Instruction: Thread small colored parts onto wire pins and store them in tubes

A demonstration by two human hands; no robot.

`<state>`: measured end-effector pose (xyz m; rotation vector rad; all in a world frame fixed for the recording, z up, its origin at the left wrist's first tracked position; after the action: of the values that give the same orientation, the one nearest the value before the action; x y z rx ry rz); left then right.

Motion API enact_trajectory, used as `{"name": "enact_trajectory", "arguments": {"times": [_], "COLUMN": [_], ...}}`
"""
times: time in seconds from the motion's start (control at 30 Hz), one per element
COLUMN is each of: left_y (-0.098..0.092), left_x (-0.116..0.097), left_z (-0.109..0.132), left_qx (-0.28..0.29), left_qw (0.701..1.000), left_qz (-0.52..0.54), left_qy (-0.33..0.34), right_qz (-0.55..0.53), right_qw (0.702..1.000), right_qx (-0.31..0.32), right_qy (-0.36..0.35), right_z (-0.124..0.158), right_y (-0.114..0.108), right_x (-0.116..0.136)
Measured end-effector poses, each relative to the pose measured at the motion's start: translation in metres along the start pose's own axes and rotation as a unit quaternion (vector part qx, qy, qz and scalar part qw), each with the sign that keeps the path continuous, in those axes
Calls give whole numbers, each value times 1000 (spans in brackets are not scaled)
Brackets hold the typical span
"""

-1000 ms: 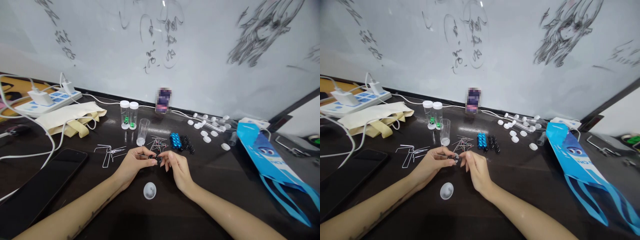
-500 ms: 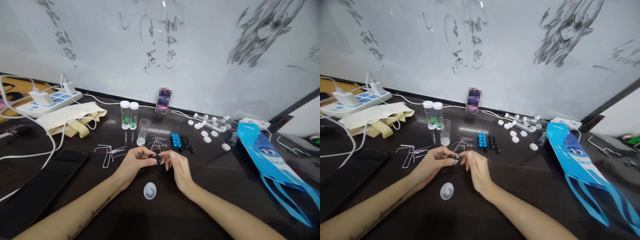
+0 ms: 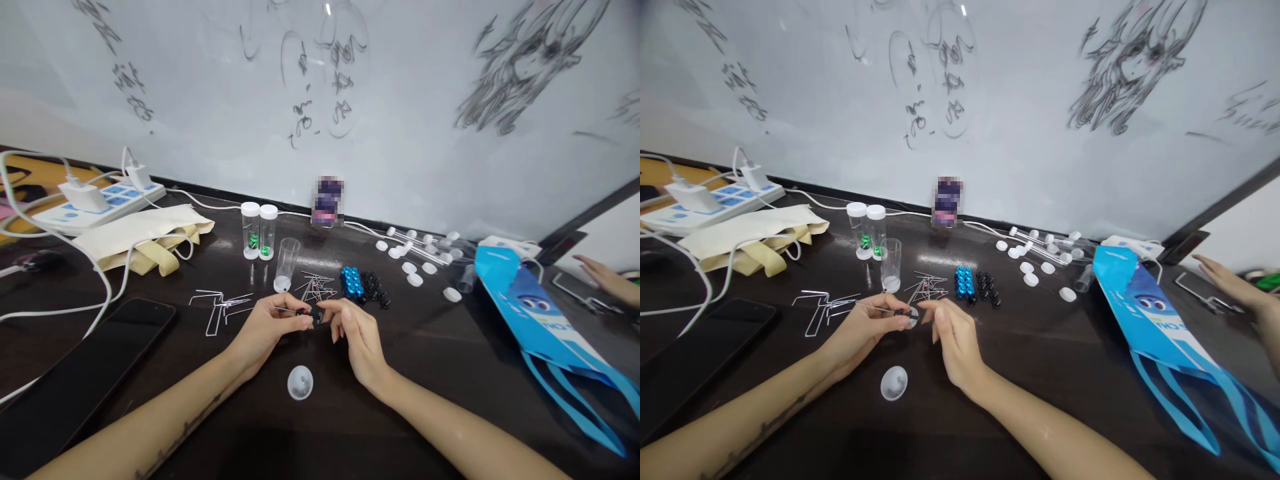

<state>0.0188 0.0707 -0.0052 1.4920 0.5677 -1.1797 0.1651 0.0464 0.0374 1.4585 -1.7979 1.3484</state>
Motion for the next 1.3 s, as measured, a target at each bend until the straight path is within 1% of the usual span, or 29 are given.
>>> {"name": "enact_trajectory", "arguments": {"times": [0.33, 0.43, 0.53, 0.67, 0.77, 0.87, 1.0, 1.13, 1.23, 1.3], "left_y": [0, 1, 0, 0, 0, 0, 1, 1, 1, 1], "left_x": [-1, -1, -1, 0, -1, -1, 0, 1, 1, 0], "left_z": [0, 0, 0, 0, 1, 1, 0, 0, 0, 1], "left_qx": [-2, 1, 0, -2, 1, 3, 8, 12, 14, 13], "left_qw": [1000, 1000, 1000, 1000, 1000, 1000, 1000, 1000, 1000, 1000], "left_qz": [7, 9, 7, 5, 7, 11, 16, 19, 19, 18], "left_qy": [0, 0, 1, 2, 3, 5, 2, 1, 3, 4], "right_qz": [-9, -7, -12, -6, -3, -3, -12, -10, -10, 0], "right_qw": [1000, 1000, 1000, 1000, 1000, 1000, 1000, 1000, 1000, 1000], "right_qx": [5, -2, 6, -5, 3, -1, 15, 3, 16, 14], "right_qy": [0, 4, 10, 9, 0, 2, 12, 10, 9, 10], "right_z": [-1, 0, 1, -1, -1, -1, 0, 0, -1, -2], "right_y": [1, 0, 2, 1, 1, 1, 3, 1, 3, 2], "right_x": [-1, -2, -4, -3, -1, -2, -4, -3, -2, -2]}}
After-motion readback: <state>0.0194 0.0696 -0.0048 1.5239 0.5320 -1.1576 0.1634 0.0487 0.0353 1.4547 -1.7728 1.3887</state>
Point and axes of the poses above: each hand's wrist, its own z-axis away from the middle knuckle, its own y-axis out of the palm, x = y × z, the point moved 7 cm from there along -z, towards the middle knuckle, and after that the axes turned 2 degrees about x, right-handed, at the moved point
